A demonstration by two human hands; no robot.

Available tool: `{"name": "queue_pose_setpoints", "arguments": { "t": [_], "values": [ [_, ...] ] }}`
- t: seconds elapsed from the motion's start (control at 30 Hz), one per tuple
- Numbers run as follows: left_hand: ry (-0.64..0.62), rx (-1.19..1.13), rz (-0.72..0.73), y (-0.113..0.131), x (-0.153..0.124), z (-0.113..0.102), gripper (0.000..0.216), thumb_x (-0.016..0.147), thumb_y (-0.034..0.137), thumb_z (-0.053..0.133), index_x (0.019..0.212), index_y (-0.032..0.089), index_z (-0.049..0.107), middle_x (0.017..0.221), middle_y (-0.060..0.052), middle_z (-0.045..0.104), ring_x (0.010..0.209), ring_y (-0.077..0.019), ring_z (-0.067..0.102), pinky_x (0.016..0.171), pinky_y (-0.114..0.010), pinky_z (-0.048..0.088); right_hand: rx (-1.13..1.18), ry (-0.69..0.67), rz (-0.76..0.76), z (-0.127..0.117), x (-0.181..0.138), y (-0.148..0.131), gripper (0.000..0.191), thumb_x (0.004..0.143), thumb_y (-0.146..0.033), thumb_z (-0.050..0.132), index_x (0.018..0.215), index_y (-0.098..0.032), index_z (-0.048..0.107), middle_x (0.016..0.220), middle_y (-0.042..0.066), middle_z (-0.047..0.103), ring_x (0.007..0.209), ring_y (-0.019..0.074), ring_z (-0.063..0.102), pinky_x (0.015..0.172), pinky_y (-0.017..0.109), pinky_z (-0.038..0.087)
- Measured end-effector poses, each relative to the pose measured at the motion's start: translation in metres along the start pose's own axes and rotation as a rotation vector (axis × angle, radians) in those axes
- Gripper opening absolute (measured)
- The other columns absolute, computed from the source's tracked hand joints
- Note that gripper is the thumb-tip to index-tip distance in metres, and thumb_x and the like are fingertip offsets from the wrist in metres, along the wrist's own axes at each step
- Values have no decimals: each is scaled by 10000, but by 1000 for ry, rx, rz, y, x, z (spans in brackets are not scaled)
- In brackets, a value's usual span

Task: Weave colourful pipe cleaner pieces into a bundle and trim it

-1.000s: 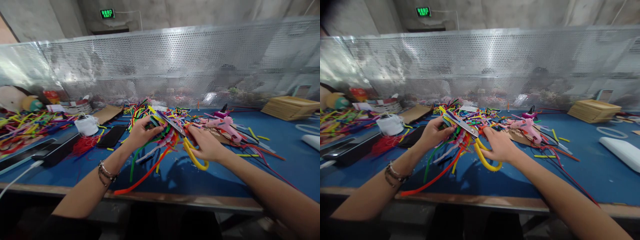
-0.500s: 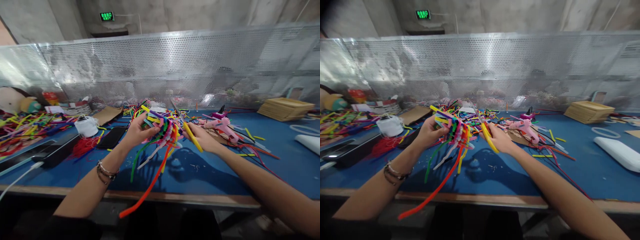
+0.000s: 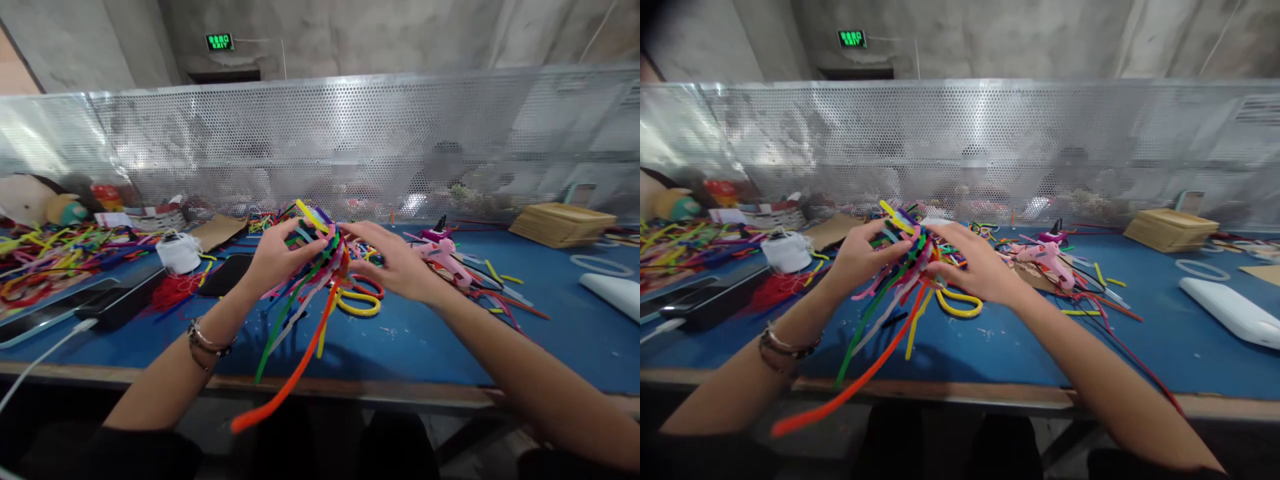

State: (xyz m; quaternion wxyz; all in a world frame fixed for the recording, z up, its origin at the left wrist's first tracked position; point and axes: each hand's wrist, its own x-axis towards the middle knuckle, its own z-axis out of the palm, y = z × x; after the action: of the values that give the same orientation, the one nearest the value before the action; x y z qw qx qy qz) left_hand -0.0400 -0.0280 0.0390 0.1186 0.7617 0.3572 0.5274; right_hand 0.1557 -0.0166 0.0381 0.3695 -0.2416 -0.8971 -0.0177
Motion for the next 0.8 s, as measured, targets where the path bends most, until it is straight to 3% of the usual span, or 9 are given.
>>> {"name": "queue_pose_setpoints", "arguments": {
  "t": [0.13,0.23,0.43,0.63,0.8],
  "values": [
    [-128,-54,36,2,2,11,240,693,348,612,822,146,626,790,0,647,715,-126,571,658,-197,440,110,-74,164,1,-4,-10,309,785,-375,491,959,-128,555,919,85,616,824,193,565,705,335,451],
    [-187,-87,44,2,5,14,272,703,354,604,886,153,604,844,-6,638,750,-129,578,668,-197,446,257,-54,298,5,-6,-5,248,765,-365,506,835,-135,567,762,42,599,653,150,545,573,289,442],
    [-297,-170,-173,-9,5,17,718,607,348,680,1217,151,357,1167,-121,494,914,-185,571,728,-256,468,520,140,435,12,-10,13,255,763,-379,473,872,-161,549,731,8,572,653,122,523,579,256,432],
    [-400,-402,-321,-14,3,29,809,622,204,659,1285,142,201,828,-52,632,747,-158,621,656,-248,473,542,203,491,19,-16,22,281,751,-422,483,884,-178,521,746,10,580,668,131,540,581,261,448],
    [-291,-353,-239,-17,3,29,852,641,244,669,1300,141,141,796,-37,642,757,-159,622,690,-263,460,499,233,390,17,-18,21,433,713,-354,567,1085,-182,427,1028,68,560,929,173,539,776,326,458]
  ]
}}
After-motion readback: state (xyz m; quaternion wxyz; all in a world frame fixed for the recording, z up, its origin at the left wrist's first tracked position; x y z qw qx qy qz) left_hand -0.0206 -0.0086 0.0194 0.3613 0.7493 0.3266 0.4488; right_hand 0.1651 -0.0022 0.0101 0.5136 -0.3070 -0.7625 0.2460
